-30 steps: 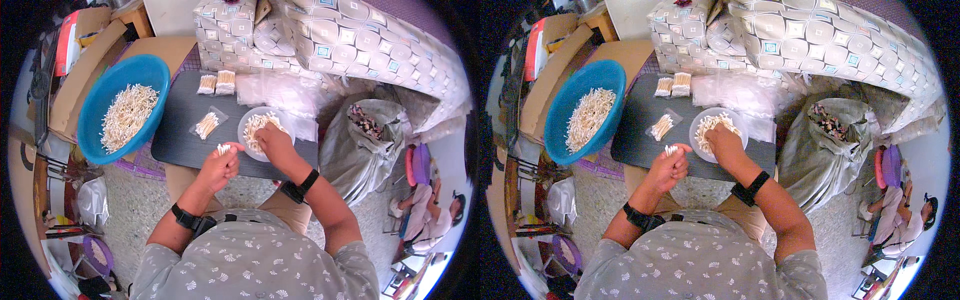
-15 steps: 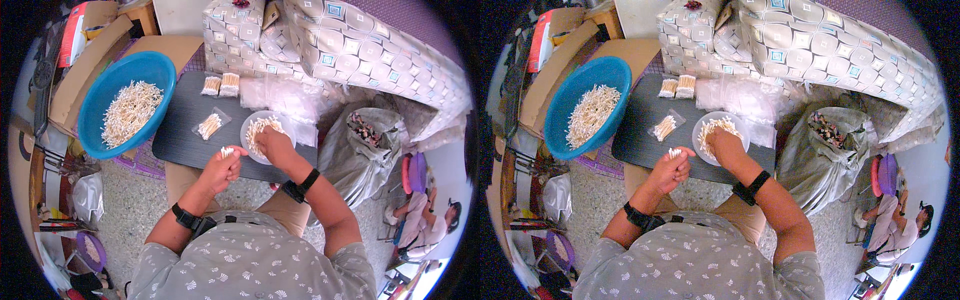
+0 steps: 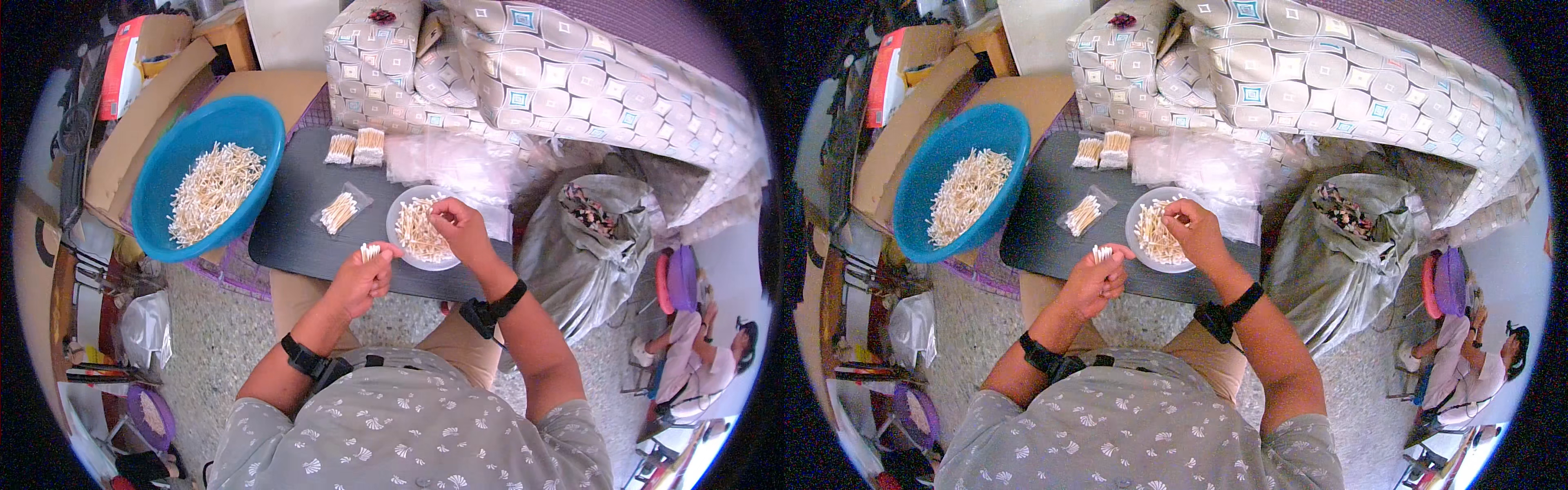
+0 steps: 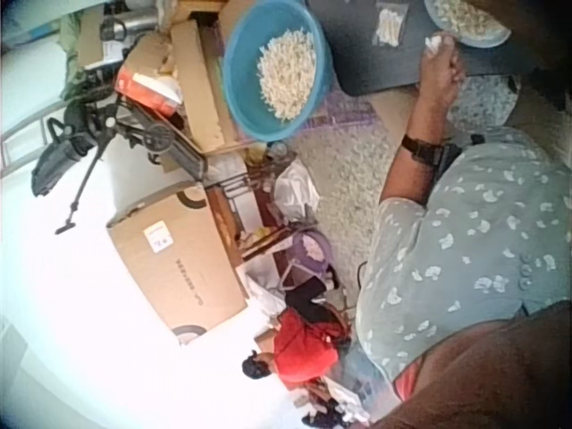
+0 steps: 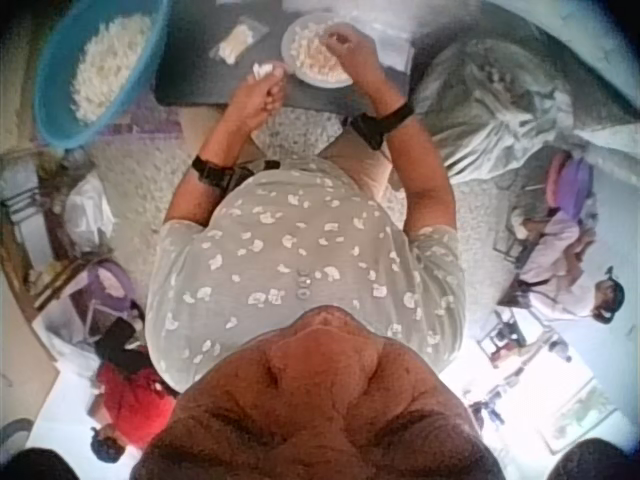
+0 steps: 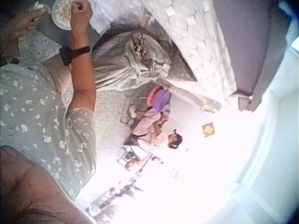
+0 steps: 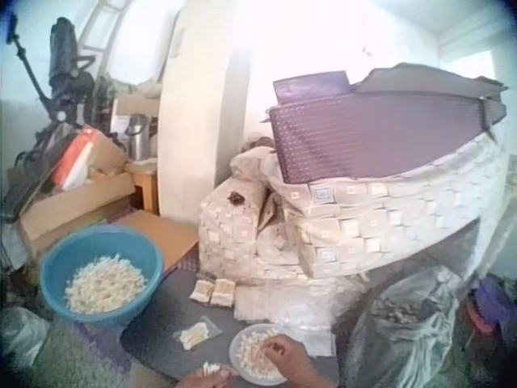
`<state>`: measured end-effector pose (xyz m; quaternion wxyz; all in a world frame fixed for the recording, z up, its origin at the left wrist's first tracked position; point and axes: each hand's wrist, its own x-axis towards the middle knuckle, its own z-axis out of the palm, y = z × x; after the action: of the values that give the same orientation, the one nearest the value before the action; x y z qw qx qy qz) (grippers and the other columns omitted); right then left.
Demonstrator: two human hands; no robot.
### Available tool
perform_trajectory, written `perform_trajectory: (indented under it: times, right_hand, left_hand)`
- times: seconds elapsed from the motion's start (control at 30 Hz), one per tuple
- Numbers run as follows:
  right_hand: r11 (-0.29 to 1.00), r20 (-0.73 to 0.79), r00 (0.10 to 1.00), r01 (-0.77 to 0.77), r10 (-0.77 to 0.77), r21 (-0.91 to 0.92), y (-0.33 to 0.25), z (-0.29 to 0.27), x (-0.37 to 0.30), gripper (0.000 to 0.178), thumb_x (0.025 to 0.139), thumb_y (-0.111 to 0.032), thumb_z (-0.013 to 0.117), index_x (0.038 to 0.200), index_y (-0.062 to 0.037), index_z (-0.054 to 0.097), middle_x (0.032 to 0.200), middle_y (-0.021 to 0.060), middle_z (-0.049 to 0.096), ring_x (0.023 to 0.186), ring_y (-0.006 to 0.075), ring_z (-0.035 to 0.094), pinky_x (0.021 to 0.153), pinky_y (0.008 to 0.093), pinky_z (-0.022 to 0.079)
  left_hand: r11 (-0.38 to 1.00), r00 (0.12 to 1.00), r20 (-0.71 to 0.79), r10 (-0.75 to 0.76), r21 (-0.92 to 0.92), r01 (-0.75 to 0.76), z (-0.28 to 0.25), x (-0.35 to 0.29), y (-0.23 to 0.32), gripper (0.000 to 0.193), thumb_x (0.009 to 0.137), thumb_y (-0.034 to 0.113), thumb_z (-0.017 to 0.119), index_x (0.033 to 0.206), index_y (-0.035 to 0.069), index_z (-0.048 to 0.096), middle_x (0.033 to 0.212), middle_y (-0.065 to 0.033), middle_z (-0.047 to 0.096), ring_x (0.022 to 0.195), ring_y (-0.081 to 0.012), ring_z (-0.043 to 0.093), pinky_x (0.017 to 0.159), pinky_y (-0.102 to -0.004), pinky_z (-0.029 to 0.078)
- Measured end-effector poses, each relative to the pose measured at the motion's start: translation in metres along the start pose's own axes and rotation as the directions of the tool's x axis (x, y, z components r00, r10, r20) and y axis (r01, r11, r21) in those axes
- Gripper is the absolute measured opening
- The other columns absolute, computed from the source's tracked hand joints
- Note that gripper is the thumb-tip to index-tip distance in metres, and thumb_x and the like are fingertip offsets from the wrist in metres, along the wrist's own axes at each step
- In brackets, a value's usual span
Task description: Packaging cotton swabs into small plastic bags.
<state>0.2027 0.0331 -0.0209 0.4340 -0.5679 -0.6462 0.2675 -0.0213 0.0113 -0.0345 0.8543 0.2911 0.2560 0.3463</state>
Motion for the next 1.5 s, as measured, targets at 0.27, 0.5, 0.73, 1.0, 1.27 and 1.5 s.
perform_trajectory:
  times: [0.27,0.5,0.73,1.0,1.27,1.5]
  right_hand:
    - [0.897,0.126,0.988,-0.135,0.09,0.421,-0.019,-0.001,-0.022,0.01,0.086,-0.012,0.062,0.088,-0.0029,0.059,0.077,-0.0027,0.058,0.069,0.0044,0.05,0.061,0.0209,0.042]
    - [0.843,0.374,0.921,-0.286,0.11,0.456,-0.054,0.007,-0.056,0.01,0.087,-0.015,0.06,0.09,-0.0049,0.06,0.083,-0.0009,0.061,0.072,0.0042,0.051,0.065,0.02,0.042]
    - [0.838,0.376,0.91,-0.339,0.176,0.428,-0.067,0.016,-0.08,0.016,0.087,-0.019,0.061,0.089,-0.0033,0.062,0.076,-0.0046,0.057,0.068,0.0039,0.048,0.059,0.0208,0.041]
    - [0.788,0.447,0.885,-0.366,0.131,0.494,-0.077,0.022,-0.109,0.018,0.088,-0.02,0.061,0.09,-0.0025,0.061,0.08,-0.0019,0.058,0.07,0.0055,0.051,0.064,0.022,0.043]
    - [0.967,0.12,0.991,-0.079,0.05,0.243,-0.078,0.023,-0.121,0.009,0.079,-0.009,0.066,0.082,-0.0035,0.06,0.076,0.0005,0.057,0.065,0.008,0.053,0.057,0.0233,0.044]
    - [0.984,-0.099,0.99,0.116,-0.103,0.135,-0.098,0.009,-0.123,0.009,0.077,-0.005,0.068,0.081,-0.0038,0.06,0.084,0.0034,0.057,0.07,0.0096,0.055,0.061,0.0228,0.045]
  left_hand:
    - [0.946,0.987,-0.076,0.141,0.303,-0.112,0.025,-0.006,0.015,0.026,0.09,0.021,0.058,0.109,0.004,0.058,0.063,0.0073,0.044,0.048,-0.0019,0.033,0.041,-0.018,0.026]
    - [0.913,0.982,-0.068,0.174,0.386,-0.135,0.037,-0.016,0.017,0.027,0.087,0.024,0.062,0.106,0.004,0.06,0.069,0.0064,0.051,0.049,-0.0017,0.036,0.041,-0.0179,0.028]
    - [0.91,0.969,-0.074,0.235,0.367,-0.193,0.033,-0.034,0.007,0.02,0.085,0.02,0.065,0.097,0.005,0.061,0.062,0.0054,0.05,0.046,-0.0032,0.037,0.041,-0.0193,0.028]
    - [0.91,0.954,-0.041,0.296,0.318,-0.268,0.028,-0.057,0.008,0.018,0.086,0.018,0.064,0.096,0.004,0.061,0.059,0.006,0.047,0.045,-0.0038,0.037,0.04,-0.02,0.029]
    - [0.894,0.953,0.005,0.302,0.345,-0.285,0.033,-0.071,0.003,0.015,0.085,0.014,0.064,0.097,0.005,0.061,0.069,0.0034,0.055,0.046,-0.0027,0.038,0.04,-0.0187,0.028]
    - [0.901,0.957,-0.014,0.29,0.341,-0.268,0.036,-0.073,-0.002,0.012,0.085,0.013,0.063,0.094,0.005,0.062,0.071,0.001,0.059,0.046,-0.0026,0.037,0.04,-0.0188,0.027]
